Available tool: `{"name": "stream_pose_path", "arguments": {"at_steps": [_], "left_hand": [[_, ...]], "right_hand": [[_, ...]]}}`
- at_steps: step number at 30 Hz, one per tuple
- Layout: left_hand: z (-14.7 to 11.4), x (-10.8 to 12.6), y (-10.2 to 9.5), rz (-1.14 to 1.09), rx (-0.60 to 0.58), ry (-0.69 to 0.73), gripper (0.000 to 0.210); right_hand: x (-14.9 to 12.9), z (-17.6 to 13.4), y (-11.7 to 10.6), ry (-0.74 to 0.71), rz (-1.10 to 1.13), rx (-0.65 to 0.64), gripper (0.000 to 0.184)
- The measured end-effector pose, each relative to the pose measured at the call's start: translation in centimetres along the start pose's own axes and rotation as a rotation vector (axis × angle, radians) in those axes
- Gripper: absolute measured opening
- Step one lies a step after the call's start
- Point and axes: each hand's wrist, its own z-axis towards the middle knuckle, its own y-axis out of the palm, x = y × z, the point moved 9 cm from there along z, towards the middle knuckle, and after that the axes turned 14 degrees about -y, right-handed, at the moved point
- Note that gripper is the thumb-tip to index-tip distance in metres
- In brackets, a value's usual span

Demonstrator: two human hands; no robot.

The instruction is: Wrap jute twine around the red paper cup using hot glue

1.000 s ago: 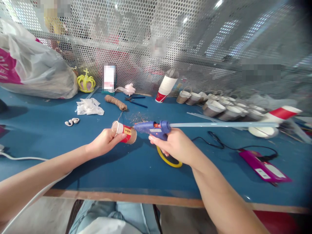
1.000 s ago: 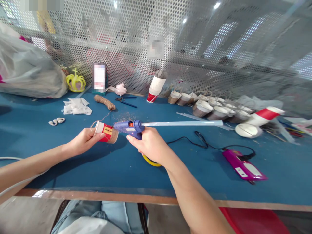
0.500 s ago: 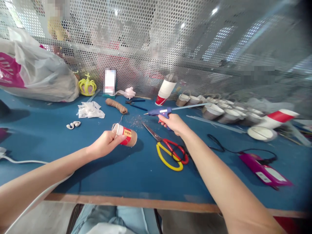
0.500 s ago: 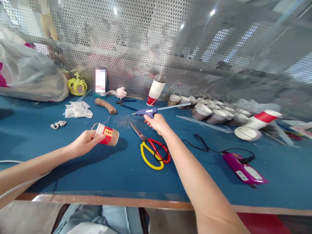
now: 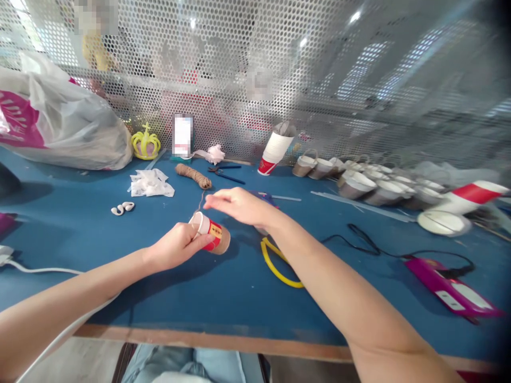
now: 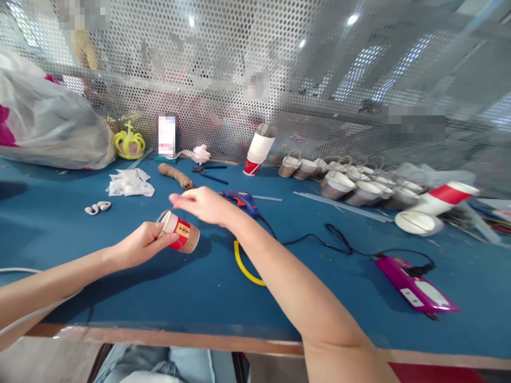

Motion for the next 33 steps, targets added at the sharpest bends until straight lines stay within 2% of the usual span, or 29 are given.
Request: {"name": "stream_pose_path", "arguments": {"at_steps": [3, 7, 9, 11, 15, 17, 20, 23, 26, 30, 33], "left_hand": [[0.0, -0.1, 0.0, 0.017, 0.023, 0.013, 0.039], [0.0, -0.2, 0.0, 0.019, 0.030, 0.030, 0.038], [0.0, -0.1, -0.2, 0.017, 0.036, 0.025, 0.039], [-0.1, 0.2, -0.4, 0.010, 0.045, 0.036, 0.037], [-0.3, 0.9, -0.8, -0.005, 0.051, 0.059, 0.031], [-0.2, 0.4, -1.0, 0.014, 0.074, -0.005, 0.036], [-0.1, -0.2, -1.3, -0.014, 0.090, -0.072, 0.043], [0.0, -0.5, -1.3, -0.068, 0.077, -0.086, 0.041], [0.0, -0.4, -1.0, -0.061, 0.060, -0.090, 0.041], [-0.2, 0.6, -0.8, -0.024, 0.048, -0.011, 0.036], [-0.4, 1.0, -0.8, 0.001, 0.068, 0.014, 0.035]], "right_hand": [[-2.6, 1.1, 2.0, -0.005, -0.065, -0.084, 0.050], [-3.1, 1.3, 2.9, 0.037, -0.037, -0.116, 0.051], [-3.0, 1.2, 2.8, 0.049, -0.022, -0.090, 0.048], [-3.3, 1.0, 2.4, 0.014, -0.074, -0.049, 0.044], [-4.6, 0.9, 2.6, -0.107, -0.140, -0.052, 0.030], [-4.5, 0.7, 2.5, -0.087, -0.075, -0.006, 0.020], [-3.5, 0.2, 2.2, -0.013, 0.140, 0.091, 0.011], [-2.6, -0.4, 2.3, 0.026, 0.296, 0.140, 0.021], [-2.4, -0.6, 2.2, 0.023, 0.201, 0.106, 0.031], [-3.6, 0.1, 2.1, -0.056, -0.055, 0.023, 0.028], [-4.1, 0.7, 2.8, -0.083, -0.057, -0.080, 0.024]]}}
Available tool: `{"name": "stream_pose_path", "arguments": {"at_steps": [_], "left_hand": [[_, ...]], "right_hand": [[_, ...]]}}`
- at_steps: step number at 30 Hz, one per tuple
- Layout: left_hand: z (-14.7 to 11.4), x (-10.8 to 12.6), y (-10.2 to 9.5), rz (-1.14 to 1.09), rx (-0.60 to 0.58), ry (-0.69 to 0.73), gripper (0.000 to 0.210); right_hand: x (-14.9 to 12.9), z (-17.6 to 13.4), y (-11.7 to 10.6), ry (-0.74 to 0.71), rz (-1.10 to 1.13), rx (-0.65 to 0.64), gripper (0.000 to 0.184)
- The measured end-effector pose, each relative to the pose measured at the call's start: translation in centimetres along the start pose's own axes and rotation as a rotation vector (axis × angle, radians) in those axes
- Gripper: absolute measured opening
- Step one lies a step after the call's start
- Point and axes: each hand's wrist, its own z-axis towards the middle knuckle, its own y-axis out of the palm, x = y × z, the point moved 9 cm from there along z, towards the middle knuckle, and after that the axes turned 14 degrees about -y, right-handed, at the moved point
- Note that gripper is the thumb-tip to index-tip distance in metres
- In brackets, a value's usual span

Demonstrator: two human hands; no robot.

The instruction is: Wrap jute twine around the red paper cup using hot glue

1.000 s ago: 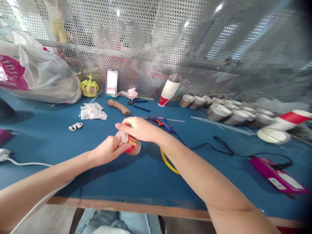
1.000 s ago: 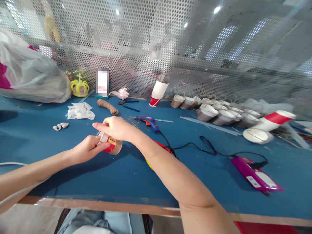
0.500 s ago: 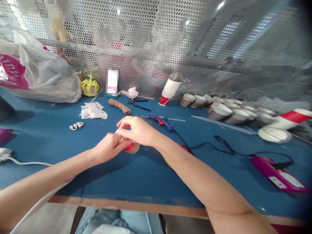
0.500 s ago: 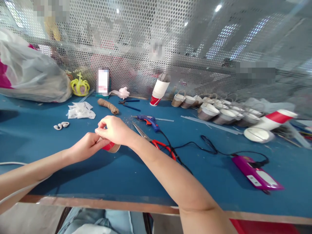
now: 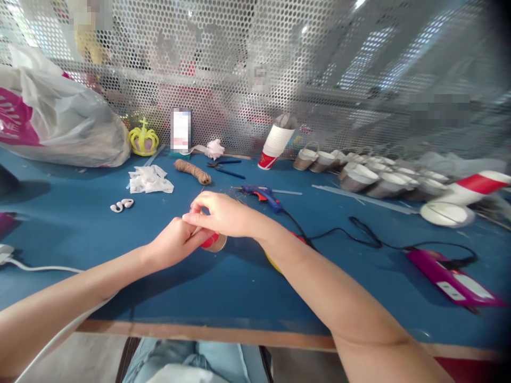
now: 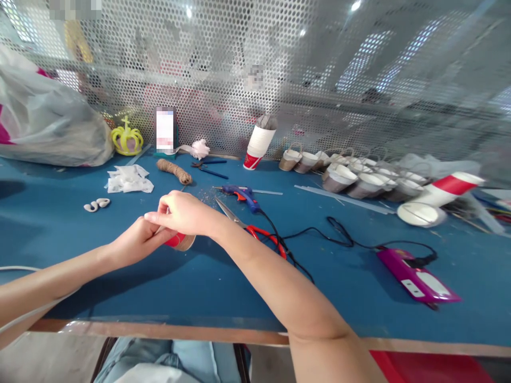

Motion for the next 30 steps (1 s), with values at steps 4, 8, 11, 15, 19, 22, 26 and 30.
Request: {"name": "stream_pose_path", "arguments": {"at_steps": [4, 8, 11, 15, 19, 22, 26, 30], "left_hand": [[0.1, -0.8, -0.3, -0.022, 0.014, -0.063, 0.039], [0.3, -1.4, -0.2, -0.232, -0.062, -0.121, 0.038], [0.3, -1.3, -0.2, -0.315, -0.086, -0.131, 0.037], [0.1, -1.2, -0.3, -0.246, -0.048, -0.135, 0.038], [-0.1, -1.2, -0.2, -0.138, -0.036, -0.132, 0.040], [0.0, -1.1, 0.0, -0.094, -0.048, -0.121, 0.040], [0.1, -1.3, -0.2, -0.201, -0.063, -0.136, 0.040], [0.3, -1.8, -0.9, -0.414, -0.043, -0.205, 0.043]], "right_hand": [[1.0, -0.3, 0.2, 0.087, 0.263, 0.080, 0.013], [2.8, -1.7, -0.7, 0.152, 0.533, 0.335, 0.018], [3.4, -2.5, -1.5, 0.159, 0.468, 0.404, 0.025], [4.0, -2.7, -1.2, 0.212, 0.261, 0.268, 0.040], [3.8, -2.7, -0.3, 0.193, 0.307, 0.161, 0.035], [3.3, -2.6, 0.4, 0.155, 0.425, 0.111, 0.026], [3.5, -2.8, 0.0, 0.182, 0.560, 0.206, 0.018], [4.2, -3.8, -2.1, 0.200, 0.590, 0.447, 0.022]]}}
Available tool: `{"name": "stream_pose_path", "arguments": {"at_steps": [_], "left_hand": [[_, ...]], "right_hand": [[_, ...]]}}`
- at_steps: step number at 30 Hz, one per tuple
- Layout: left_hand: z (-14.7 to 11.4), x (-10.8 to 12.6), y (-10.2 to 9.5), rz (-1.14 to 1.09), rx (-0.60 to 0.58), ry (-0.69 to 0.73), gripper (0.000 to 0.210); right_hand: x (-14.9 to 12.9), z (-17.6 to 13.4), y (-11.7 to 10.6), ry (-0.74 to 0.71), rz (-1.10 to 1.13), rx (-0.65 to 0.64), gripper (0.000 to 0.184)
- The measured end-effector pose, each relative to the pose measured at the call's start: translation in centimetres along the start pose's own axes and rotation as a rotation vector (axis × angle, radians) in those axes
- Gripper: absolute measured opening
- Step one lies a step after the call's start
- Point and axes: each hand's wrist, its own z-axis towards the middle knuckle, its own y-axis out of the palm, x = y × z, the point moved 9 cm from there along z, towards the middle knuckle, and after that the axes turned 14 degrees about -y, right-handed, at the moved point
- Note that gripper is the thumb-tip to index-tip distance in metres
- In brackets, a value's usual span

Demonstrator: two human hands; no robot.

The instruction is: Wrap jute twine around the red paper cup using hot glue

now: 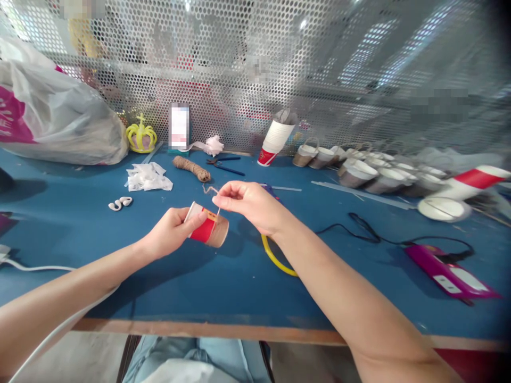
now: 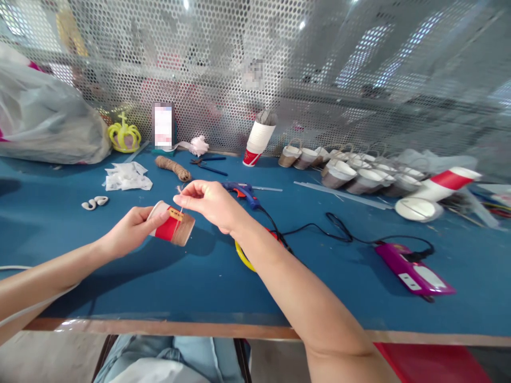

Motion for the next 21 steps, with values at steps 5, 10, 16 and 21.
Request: {"name": "stream_pose_path", "arguments": {"at_steps": [5, 10, 16, 21], "left_hand": [[0.3, -1.1, 0.1, -0.181, -0.027, -0.125, 0.047], [0.3, -1.4, 0.1, -0.190, -0.022, -0.121, 0.045], [-0.1, -0.5, 0.2, -0.098, -0.015, -0.028, 0.044], [-0.5, 0.2, 0.1, -0.042, -0.008, 0.015, 0.045]], "right_hand": [[-0.5, -0.6, -1.1, -0.053, -0.034, 0.081, 0.026], [-0.3, -0.7, -1.2, -0.080, -0.085, 0.101, 0.026], [0.1, -0.7, -1.2, -0.079, -0.145, 0.102, 0.027], [0.3, -0.8, -1.0, -0.070, -0.150, 0.093, 0.028]]}}
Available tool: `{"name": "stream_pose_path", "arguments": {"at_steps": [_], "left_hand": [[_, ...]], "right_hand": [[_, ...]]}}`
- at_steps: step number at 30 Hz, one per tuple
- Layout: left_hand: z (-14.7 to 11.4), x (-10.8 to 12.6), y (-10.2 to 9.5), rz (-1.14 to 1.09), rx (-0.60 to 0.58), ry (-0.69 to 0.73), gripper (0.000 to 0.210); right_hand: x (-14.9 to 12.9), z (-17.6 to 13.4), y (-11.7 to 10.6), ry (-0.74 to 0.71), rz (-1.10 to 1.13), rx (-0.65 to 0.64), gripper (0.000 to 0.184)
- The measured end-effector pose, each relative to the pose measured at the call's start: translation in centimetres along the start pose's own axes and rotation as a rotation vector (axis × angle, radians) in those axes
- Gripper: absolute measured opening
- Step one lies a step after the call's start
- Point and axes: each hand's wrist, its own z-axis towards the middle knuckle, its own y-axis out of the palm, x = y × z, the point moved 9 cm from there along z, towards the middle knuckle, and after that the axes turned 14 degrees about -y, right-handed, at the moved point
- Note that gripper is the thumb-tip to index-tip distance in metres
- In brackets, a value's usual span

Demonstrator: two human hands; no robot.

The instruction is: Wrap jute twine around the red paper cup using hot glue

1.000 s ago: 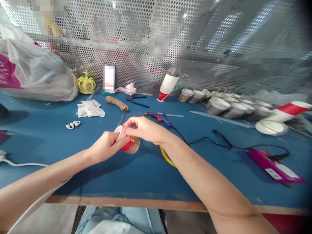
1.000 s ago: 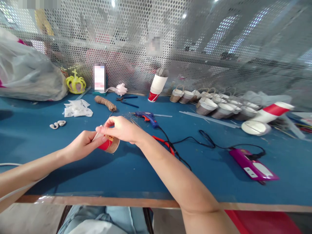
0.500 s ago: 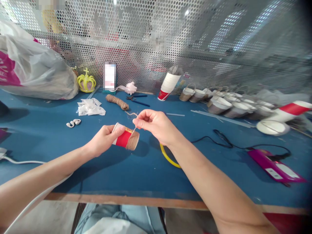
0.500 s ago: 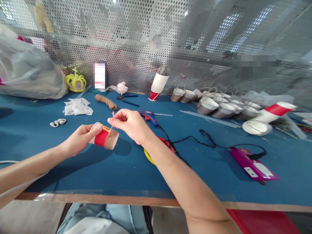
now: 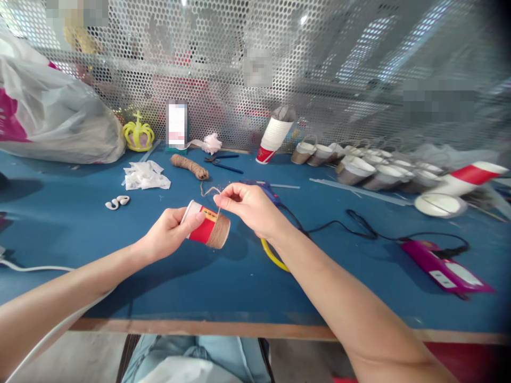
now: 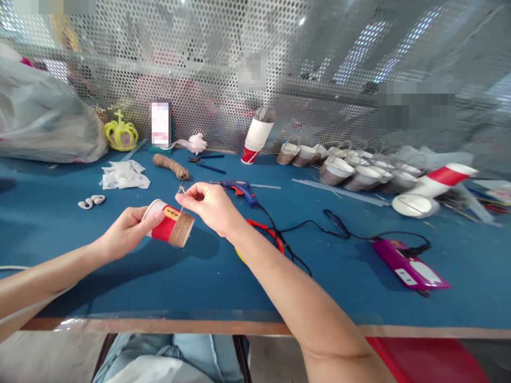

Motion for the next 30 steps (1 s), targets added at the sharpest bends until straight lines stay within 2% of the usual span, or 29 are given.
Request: {"name": "stream_pose_path", "arguments": {"at_steps": [7, 20, 30], "left_hand": [[-0.5, 0.6, -0.1, 0.034, 0.016, 0.066, 0.042], [-0.7, 0.8, -0.1, 0.054, 0.029, 0.073, 0.043], [-0.3, 0.2, -0.2, 0.018, 0.014, 0.042, 0.039]], "right_hand": [[0.4, -0.1, 0.4, 0.028, 0.034, -0.018, 0.028], [1.0, -0.5, 0.7, 0.065, 0.005, -0.040, 0.032], [-0.4, 0.0, -0.3, -0.043, 0.025, 0.056, 0.029]]}}
